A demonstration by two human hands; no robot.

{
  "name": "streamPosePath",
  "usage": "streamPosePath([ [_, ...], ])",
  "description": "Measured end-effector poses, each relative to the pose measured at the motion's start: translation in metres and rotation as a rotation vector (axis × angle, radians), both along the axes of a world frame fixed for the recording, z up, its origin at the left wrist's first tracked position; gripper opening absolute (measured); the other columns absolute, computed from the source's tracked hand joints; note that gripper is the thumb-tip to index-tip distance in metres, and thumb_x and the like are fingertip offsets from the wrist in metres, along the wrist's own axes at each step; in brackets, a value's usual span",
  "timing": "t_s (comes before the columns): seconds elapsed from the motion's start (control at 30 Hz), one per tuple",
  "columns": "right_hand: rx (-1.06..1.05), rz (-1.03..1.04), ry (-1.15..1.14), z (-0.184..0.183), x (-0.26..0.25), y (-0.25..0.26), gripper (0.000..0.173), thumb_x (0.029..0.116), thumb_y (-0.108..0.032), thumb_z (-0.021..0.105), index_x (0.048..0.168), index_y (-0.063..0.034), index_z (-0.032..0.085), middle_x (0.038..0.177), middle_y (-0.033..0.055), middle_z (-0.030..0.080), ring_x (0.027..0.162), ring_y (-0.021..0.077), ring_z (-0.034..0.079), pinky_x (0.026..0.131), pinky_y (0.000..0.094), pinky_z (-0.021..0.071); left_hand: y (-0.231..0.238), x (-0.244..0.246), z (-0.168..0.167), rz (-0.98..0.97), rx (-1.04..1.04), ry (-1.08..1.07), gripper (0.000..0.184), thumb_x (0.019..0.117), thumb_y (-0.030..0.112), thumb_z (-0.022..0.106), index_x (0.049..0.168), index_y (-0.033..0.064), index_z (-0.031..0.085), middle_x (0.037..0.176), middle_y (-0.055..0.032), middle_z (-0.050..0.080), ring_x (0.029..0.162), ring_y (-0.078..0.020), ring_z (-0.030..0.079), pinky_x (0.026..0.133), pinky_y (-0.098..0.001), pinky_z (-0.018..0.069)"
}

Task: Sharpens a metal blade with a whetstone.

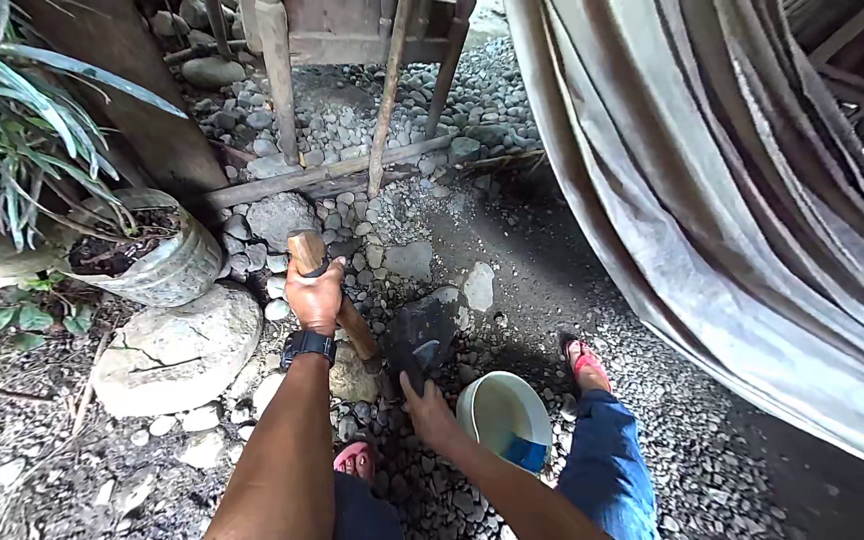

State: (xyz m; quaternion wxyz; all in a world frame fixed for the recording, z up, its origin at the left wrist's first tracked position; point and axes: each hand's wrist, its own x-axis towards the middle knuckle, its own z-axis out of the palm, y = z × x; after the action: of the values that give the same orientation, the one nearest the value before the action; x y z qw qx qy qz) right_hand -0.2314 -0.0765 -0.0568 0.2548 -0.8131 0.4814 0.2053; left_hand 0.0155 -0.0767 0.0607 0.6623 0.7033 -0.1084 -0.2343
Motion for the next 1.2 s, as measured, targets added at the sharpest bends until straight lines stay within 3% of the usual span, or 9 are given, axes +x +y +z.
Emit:
streamPosePath([
  [0.1,-0.033,-0.001,0.015,-0.004,-0.001,-0.019,0.064,0.1098,-0.021,0.046,0.167,-0.0203,0.017,0.151,0.0427,0.034,0.134,0.0587,0.045,0.108,0.0584,0.0468,0.001,0.0,-0.001,-0.011,-0.035,-0.01,0.051,0.0856,0.01,0.084,0.128,-0.001,0.057,0.093,-0.0139,0.069,0.074,-0.0202,0.068,0.076,-0.0412,0.0586],
  [0.23,-0.093,-0.248,0.117,0.01,0.02,-0.077,0.062,0.1123,-0.027,0.037,0.167,-0.0194,0.009,0.156,0.0404,0.03,0.138,0.0534,0.044,0.112,0.0538,0.0423,0.002,-0.009,0.005,-0.041,-0.045,-0.038,0.055,0.0862,0.013,0.084,0.132,0.0007,0.056,0.095,-0.0143,0.069,0.077,-0.0212,0.068,0.076,-0.0427,0.0579],
  [0.43,0.011,-0.004,0.039,-0.002,-0.006,-0.005,0.063,0.1108,-0.023,0.045,0.167,-0.0216,0.016,0.152,0.0417,0.033,0.136,0.0572,0.044,0.11,0.0572,0.0447,-0.002,-0.003,0.0,-0.009,-0.008,-0.051,0.056,0.0858,0.014,0.085,0.132,-0.0007,0.056,0.097,-0.0167,0.069,0.079,-0.0241,0.068,0.079,-0.0458,0.0571],
  [0.6,-0.071,-0.199,0.117,0.006,0.018,-0.068,0.061,0.1128,-0.027,0.037,0.167,-0.0213,0.009,0.156,0.0402,0.029,0.138,0.0548,0.043,0.111,0.0544,0.0434,0.003,-0.011,0.007,-0.064,-0.022,-0.091,0.053,0.0867,0.015,0.084,0.131,0.0012,0.057,0.097,-0.0156,0.069,0.08,-0.0235,0.068,0.079,-0.0462,0.0569],
  [0.67,-0.067,-0.227,0.13,0.01,0.023,-0.069,0.062,0.1129,-0.028,0.037,0.167,-0.0216,0.009,0.158,0.0392,0.027,0.14,0.0534,0.042,0.113,0.0532,0.0422,0.003,-0.011,0.01,-0.053,-0.021,-0.092,0.054,0.086,0.014,0.084,0.13,0.0003,0.057,0.097,-0.0161,0.069,0.08,-0.0234,0.068,0.08,-0.0456,0.0569],
  [0.83,0.044,0.053,0.056,0.002,-0.004,-0.003,0.063,0.1112,-0.023,0.044,0.167,-0.022,0.015,0.152,0.0413,0.033,0.135,0.0569,0.045,0.109,0.057,0.0454,0.001,-0.003,0.001,-0.004,0.024,-0.047,0.056,0.0866,0.014,0.084,0.132,-0.0023,0.055,0.097,-0.0181,0.069,0.08,-0.0259,0.069,0.081,-0.0472,0.0567],
  [1.0,-0.085,-0.19,0.106,0.002,0.013,-0.067,0.062,0.1127,-0.027,0.037,0.167,-0.021,0.009,0.153,0.0406,0.033,0.137,0.0541,0.045,0.111,0.054,0.0432,0.003,-0.003,0.0,0.0,-0.019,-0.035,0.053,0.0861,0.012,0.084,0.129,-0.001,0.056,0.094,-0.0153,0.069,0.076,-0.0226,0.068,0.077,-0.0436,0.0578],
  [1.07,-0.082,-0.239,0.115,0.005,0.018,-0.07,0.061,0.1129,-0.027,0.036,0.167,-0.0208,0.008,0.154,0.0394,0.032,0.138,0.0528,0.045,0.112,0.0526,0.0429,0.002,-0.003,0.003,0.001,-0.021,-0.031,0.053,0.0865,0.011,0.083,0.13,-0.0018,0.055,0.094,-0.0151,0.069,0.075,-0.0215,0.068,0.077,-0.0423,0.0577],
  [1.2,0.034,0.039,-0.001,0.003,-0.005,-0.002,0.061,0.1102,-0.021,0.045,0.166,-0.0201,0.02,0.149,0.0431,0.036,0.134,0.0583,0.045,0.109,0.0588,0.0453,0.001,0.002,-0.002,0.012,0.004,-0.006,0.053,0.087,0.01,0.083,0.131,-0.0026,0.055,0.093,-0.0146,0.069,0.074,-0.0203,0.068,0.074,-0.0408,0.0578],
])
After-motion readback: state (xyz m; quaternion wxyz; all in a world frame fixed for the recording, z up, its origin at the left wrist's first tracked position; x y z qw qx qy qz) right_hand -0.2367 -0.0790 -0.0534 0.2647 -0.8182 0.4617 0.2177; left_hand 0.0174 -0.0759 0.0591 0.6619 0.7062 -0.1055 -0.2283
